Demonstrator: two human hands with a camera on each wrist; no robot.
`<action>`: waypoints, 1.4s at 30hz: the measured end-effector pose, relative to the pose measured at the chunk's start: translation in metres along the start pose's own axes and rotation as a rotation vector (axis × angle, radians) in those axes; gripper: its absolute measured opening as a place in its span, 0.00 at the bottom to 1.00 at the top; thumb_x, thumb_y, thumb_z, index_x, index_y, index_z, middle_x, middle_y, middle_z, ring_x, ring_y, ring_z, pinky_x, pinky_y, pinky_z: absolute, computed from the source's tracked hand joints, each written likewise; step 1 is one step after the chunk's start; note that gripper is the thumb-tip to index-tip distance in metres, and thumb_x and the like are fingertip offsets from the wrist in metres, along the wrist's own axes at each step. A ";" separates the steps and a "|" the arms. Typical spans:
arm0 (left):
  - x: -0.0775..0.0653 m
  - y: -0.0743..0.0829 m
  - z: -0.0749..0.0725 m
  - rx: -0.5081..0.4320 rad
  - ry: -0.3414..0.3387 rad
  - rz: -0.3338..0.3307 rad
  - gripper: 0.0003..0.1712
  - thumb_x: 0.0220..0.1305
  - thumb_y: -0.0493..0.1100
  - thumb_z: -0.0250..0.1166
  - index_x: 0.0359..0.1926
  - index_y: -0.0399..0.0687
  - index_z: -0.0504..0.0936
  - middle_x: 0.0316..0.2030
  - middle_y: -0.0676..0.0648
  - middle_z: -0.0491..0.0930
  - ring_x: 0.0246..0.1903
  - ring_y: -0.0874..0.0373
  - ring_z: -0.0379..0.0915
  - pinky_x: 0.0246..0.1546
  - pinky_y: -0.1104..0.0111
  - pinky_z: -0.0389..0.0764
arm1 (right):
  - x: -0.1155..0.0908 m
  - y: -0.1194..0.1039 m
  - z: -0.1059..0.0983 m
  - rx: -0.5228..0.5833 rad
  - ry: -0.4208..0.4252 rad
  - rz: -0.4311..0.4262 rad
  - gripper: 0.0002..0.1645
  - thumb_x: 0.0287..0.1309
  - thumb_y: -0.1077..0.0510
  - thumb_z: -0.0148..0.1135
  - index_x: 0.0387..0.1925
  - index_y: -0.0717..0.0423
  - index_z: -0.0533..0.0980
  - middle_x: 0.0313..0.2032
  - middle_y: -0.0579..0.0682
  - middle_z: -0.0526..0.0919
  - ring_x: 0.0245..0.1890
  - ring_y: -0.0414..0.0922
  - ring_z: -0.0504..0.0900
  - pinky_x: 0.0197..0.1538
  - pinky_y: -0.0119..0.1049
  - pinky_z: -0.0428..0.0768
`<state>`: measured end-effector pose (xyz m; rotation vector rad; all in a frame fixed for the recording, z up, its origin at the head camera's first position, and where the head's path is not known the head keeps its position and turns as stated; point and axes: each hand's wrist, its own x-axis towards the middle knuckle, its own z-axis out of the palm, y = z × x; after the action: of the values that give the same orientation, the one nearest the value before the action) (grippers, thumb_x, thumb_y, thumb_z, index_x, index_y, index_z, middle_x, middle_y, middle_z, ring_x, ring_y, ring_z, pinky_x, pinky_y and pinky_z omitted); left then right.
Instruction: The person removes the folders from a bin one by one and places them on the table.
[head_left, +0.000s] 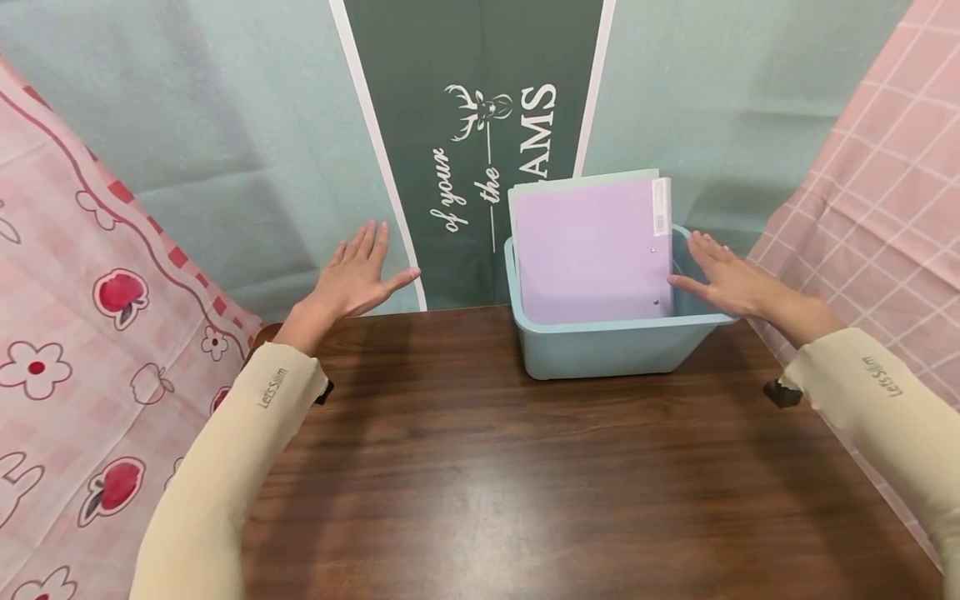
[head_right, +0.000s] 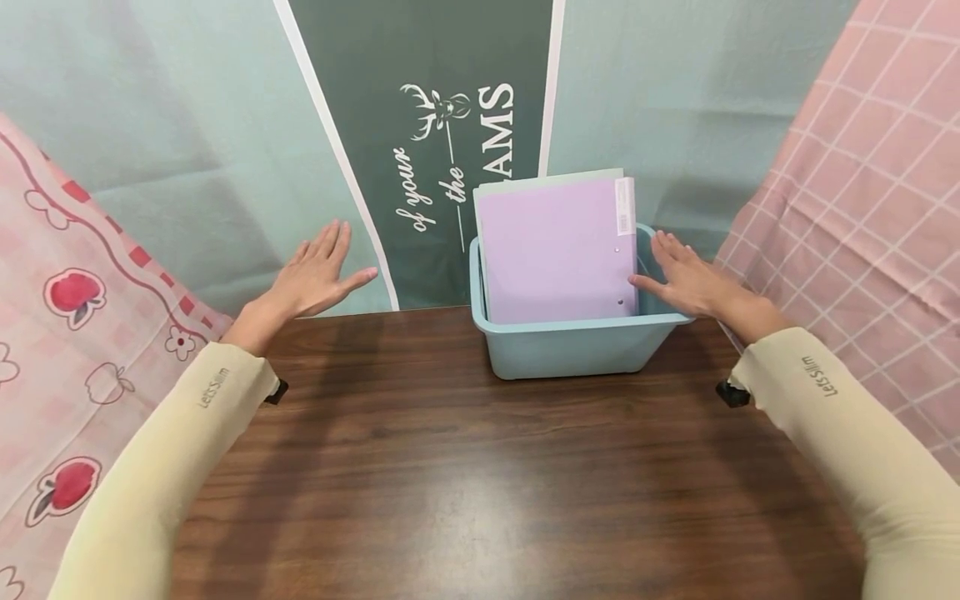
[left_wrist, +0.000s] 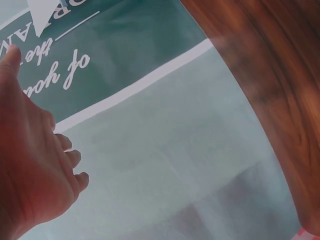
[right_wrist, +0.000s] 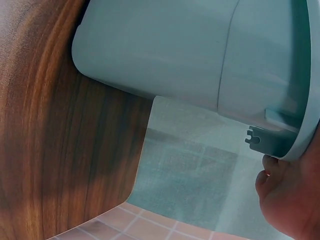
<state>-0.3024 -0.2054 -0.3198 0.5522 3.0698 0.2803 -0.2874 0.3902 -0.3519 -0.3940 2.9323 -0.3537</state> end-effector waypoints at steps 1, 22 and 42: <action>0.002 0.002 0.000 0.001 0.001 0.003 0.64 0.71 0.84 0.37 0.85 0.45 0.30 0.85 0.41 0.29 0.84 0.46 0.23 0.82 0.43 0.32 | 0.000 0.000 0.000 -0.002 0.001 0.001 0.59 0.79 0.28 0.38 0.82 0.65 0.28 0.82 0.68 0.26 0.82 0.66 0.29 0.79 0.69 0.38; 0.031 0.038 0.006 -0.004 0.041 0.099 0.63 0.71 0.83 0.39 0.85 0.48 0.28 0.86 0.43 0.29 0.85 0.48 0.25 0.83 0.49 0.31 | -0.001 0.000 0.004 0.023 0.024 0.002 0.58 0.79 0.28 0.37 0.83 0.64 0.28 0.82 0.67 0.27 0.82 0.67 0.30 0.78 0.71 0.38; 0.058 0.079 0.013 -0.035 0.055 0.204 0.61 0.74 0.78 0.47 0.86 0.50 0.29 0.86 0.43 0.31 0.85 0.49 0.26 0.84 0.56 0.32 | 0.000 0.001 0.006 0.043 0.047 -0.009 0.58 0.80 0.30 0.39 0.83 0.65 0.30 0.82 0.67 0.27 0.82 0.66 0.29 0.79 0.69 0.38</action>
<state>-0.3293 -0.1098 -0.3168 0.8724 3.0560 0.3564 -0.2864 0.3902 -0.3584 -0.3979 2.9638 -0.4324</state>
